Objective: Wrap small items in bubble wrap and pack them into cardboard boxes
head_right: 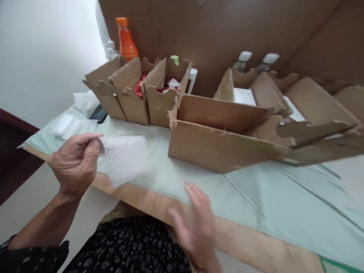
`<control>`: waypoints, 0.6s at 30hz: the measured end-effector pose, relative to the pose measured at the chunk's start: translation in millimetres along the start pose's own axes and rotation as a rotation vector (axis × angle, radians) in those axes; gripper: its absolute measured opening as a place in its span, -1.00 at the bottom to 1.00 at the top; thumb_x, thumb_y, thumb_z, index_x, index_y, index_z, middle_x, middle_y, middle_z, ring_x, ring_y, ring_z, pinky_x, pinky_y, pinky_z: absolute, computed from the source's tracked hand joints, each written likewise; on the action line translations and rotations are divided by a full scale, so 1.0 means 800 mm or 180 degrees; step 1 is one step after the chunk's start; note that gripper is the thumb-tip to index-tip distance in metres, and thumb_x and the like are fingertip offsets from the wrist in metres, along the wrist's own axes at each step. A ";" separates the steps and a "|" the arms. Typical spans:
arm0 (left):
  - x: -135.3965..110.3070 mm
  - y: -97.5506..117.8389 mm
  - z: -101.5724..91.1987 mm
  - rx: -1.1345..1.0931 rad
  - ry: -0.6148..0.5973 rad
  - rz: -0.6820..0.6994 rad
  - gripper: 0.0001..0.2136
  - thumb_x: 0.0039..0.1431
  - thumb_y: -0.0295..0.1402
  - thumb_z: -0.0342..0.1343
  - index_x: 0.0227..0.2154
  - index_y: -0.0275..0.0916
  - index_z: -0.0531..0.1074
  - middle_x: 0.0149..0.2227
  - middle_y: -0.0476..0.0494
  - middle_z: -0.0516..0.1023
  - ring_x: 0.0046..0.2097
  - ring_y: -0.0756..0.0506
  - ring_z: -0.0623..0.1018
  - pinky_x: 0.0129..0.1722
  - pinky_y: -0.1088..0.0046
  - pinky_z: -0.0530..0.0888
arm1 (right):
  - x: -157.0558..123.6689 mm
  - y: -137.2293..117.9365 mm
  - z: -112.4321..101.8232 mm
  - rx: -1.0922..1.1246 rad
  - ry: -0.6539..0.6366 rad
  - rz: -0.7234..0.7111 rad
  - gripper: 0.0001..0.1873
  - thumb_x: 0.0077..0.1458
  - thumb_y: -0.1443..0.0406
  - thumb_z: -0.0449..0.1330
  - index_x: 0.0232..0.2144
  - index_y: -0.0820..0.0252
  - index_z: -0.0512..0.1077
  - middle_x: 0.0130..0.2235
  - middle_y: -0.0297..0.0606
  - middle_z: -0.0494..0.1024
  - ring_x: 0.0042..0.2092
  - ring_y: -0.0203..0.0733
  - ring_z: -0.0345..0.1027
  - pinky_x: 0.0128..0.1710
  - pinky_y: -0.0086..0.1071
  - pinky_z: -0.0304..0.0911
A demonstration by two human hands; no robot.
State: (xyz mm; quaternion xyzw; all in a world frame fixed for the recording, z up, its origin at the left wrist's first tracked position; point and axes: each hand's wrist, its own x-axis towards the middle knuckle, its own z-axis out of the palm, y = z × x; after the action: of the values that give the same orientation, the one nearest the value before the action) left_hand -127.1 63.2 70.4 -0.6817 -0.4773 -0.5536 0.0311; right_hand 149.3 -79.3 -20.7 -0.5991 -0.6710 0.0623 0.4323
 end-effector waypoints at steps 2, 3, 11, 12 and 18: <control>-0.013 0.029 0.013 -0.0219 -0.0181 -0.0138 -0.85 0.36 -0.44 0.18 -0.11 -0.14 0.61 -0.25 0.02 0.72 -0.32 0.02 0.66 -0.21 0.48 0.59 | 0.002 -0.038 0.036 0.0106 -0.0215 -0.0387 0.07 0.18 0.03 0.37 0.52 0.07 -0.09 0.44 0.15 0.19 0.39 0.36 0.20 0.22 0.29 0.34; -0.019 0.041 0.019 -0.0263 -0.0226 -0.0142 -0.85 0.36 -0.45 0.18 -0.12 -0.14 0.61 -0.25 0.02 0.72 -0.32 0.02 0.66 -0.21 0.49 0.60 | 0.003 -0.053 0.052 0.0125 -0.0224 -0.0386 0.18 0.15 -0.02 0.38 0.54 0.08 -0.21 0.48 0.18 0.09 0.42 0.40 0.13 0.23 0.33 0.31; -0.027 0.094 0.015 -0.0474 -0.0771 0.0250 -0.85 0.35 -0.46 0.20 -0.13 -0.10 0.61 -0.29 0.05 0.67 -0.31 0.01 0.63 -0.22 0.49 0.59 | 0.040 -0.071 0.083 0.0401 0.0384 0.0726 -0.36 0.37 0.21 0.11 0.42 0.12 0.12 0.34 0.05 0.39 0.37 0.13 0.28 0.31 0.17 0.28; -0.024 0.095 0.008 -0.0559 -0.0801 0.0239 -0.83 0.34 -0.47 0.21 -0.13 -0.07 0.62 -0.28 0.05 0.68 -0.29 0.01 0.63 -0.21 0.48 0.59 | 0.046 -0.063 0.075 0.0384 0.0457 0.0795 -0.49 0.37 0.27 0.06 0.33 0.11 0.28 0.27 -0.02 0.49 0.31 0.08 0.36 0.30 0.14 0.30; 0.007 0.094 -0.019 -0.1352 -0.0798 -0.0534 -0.84 0.22 -0.44 0.32 -0.19 -0.04 0.69 -0.32 0.05 0.68 -0.36 0.01 0.58 -0.41 0.51 0.53 | 0.063 -0.019 0.020 0.0312 0.0070 0.0766 -0.70 0.23 0.29 0.17 -0.02 0.04 0.56 0.03 -0.17 0.67 0.11 0.03 0.52 0.23 0.09 0.32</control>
State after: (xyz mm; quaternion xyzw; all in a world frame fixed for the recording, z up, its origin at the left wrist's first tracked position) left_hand -86.6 17.4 117.3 -0.6943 -0.4054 -0.5532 -0.2181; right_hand 132.5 -33.6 3.9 -0.6541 -0.5856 0.1399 0.4579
